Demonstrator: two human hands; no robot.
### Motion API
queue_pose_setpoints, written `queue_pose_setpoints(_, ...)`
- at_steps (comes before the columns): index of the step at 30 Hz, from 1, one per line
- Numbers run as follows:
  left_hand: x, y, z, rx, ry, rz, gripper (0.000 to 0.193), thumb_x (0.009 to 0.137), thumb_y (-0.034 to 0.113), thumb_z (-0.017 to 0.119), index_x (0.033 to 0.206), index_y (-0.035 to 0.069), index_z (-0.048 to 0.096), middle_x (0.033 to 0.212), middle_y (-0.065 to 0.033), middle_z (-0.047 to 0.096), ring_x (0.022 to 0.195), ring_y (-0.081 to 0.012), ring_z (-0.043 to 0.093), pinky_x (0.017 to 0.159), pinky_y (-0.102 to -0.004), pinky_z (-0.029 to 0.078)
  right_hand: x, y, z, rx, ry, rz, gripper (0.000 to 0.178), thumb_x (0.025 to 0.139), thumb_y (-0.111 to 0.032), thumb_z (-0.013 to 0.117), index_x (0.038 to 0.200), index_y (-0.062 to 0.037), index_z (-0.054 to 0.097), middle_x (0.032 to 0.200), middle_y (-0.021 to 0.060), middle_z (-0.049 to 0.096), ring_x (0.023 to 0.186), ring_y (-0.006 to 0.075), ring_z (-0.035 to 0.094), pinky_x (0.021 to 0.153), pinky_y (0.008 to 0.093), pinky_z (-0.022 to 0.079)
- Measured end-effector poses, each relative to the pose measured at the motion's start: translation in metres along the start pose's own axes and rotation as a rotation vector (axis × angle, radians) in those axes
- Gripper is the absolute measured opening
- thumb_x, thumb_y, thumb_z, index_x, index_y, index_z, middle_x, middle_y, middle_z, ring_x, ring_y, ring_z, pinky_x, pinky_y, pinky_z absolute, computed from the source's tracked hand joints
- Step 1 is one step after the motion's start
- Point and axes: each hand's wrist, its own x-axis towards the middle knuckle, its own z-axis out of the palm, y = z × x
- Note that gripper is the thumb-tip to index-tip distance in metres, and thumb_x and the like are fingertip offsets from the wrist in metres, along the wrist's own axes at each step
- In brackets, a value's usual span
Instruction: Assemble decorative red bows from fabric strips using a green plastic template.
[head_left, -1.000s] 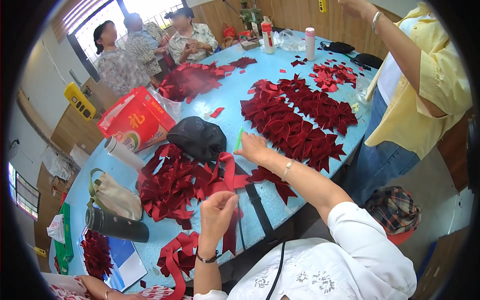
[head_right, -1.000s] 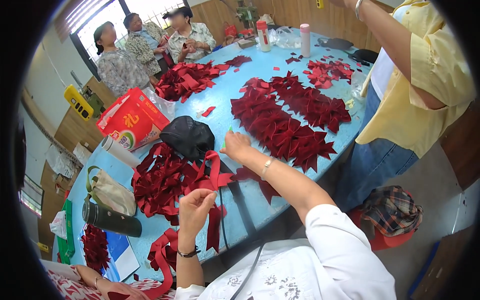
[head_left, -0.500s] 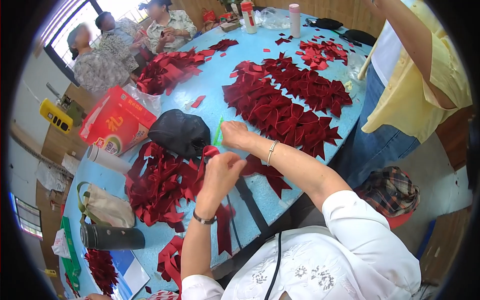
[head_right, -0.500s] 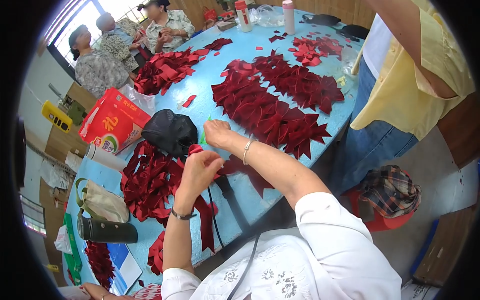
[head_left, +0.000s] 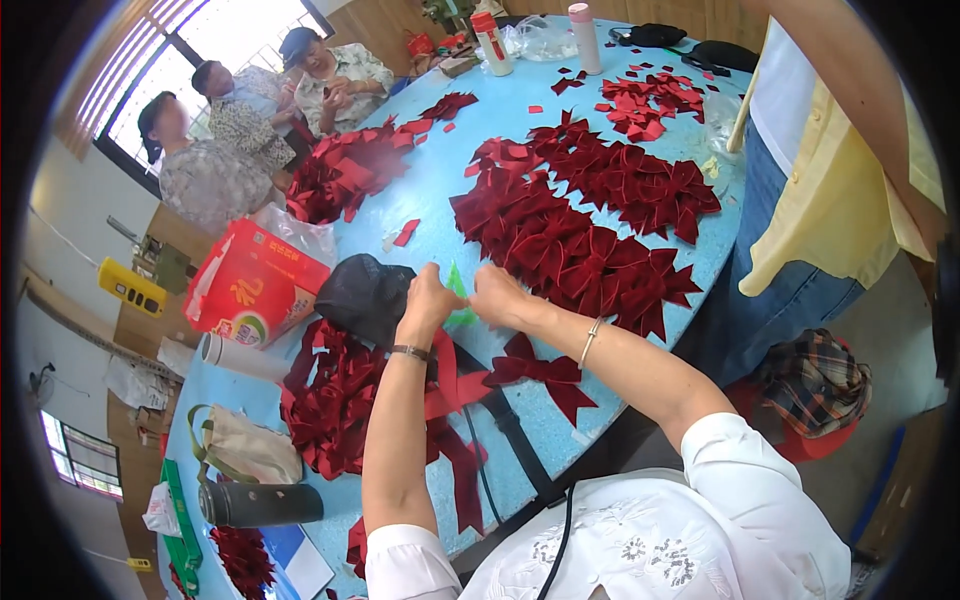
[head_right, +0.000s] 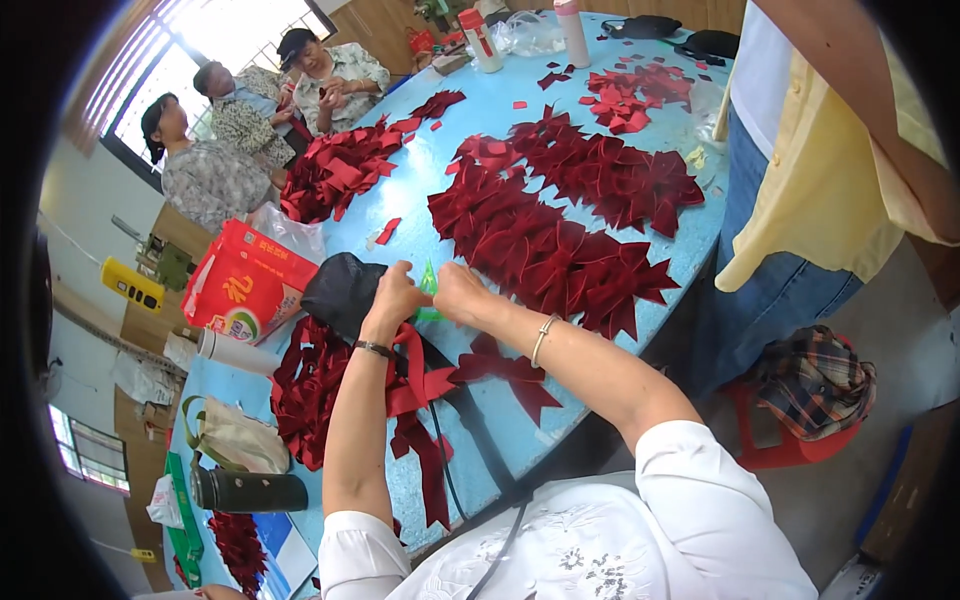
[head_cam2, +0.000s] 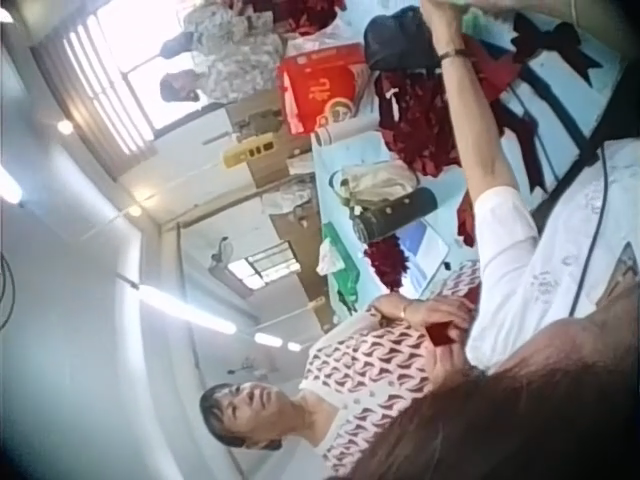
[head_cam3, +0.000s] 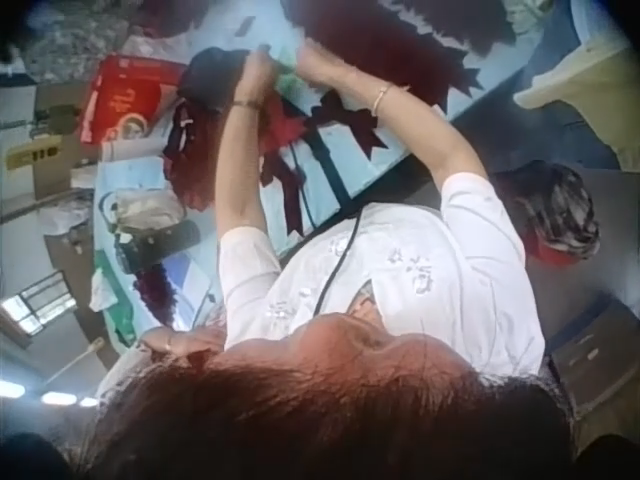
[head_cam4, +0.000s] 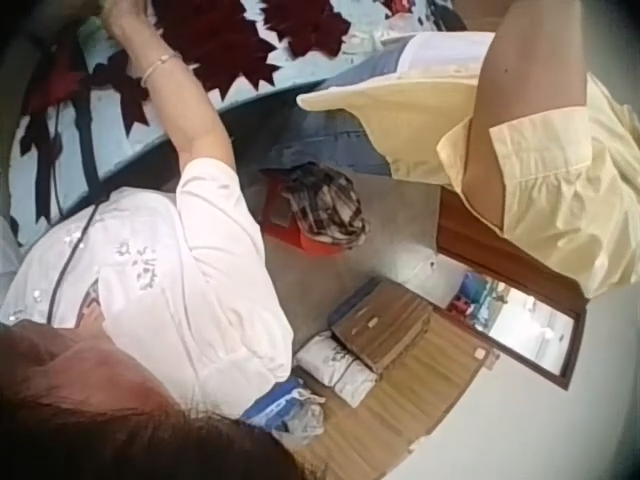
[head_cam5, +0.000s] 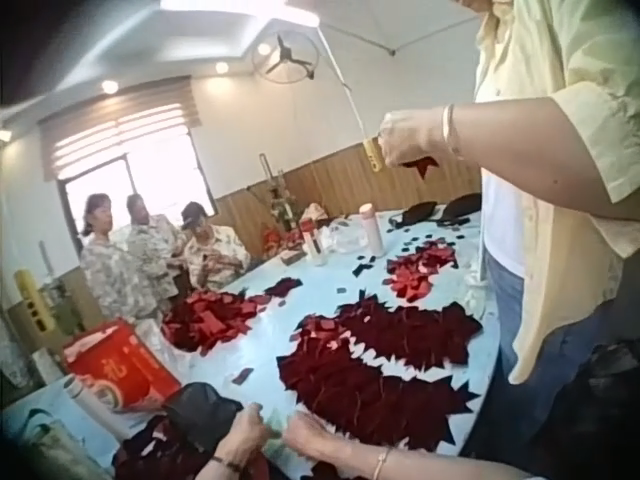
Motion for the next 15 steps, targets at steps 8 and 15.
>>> queue_pose_setpoints(8,0.025,0.011,0.017,0.267,-0.121,-0.192,0.062,0.049,0.011,0.083,0.102,-0.008,0.055,0.103,-0.0274,0.059,0.1,-0.0376,0.058,0.084,-0.0425,0.048,-0.003,0.007,0.001,-0.038,0.022,0.045,0.016,0.068,-0.005,0.058,0.076,0.0085,0.063,0.08,0.0302,0.061,0.082,0.0407,0.062,0.07,0.0442,0.051)
queue_pose_setpoints(15,0.028,0.002,0.022,0.241,-0.197,-0.22,0.038,0.059,0.013,0.075,0.088,-0.007,0.061,0.098,-0.0272,0.061,0.095,-0.0383,0.06,0.08,-0.0428,0.049,0.001,0.012,0.011,-0.076,0.087,-0.004,0.018,0.068,-0.005,0.057,0.078,0.0078,0.063,0.081,0.0298,0.061,0.082,0.0409,0.062,0.071,0.0438,0.051)
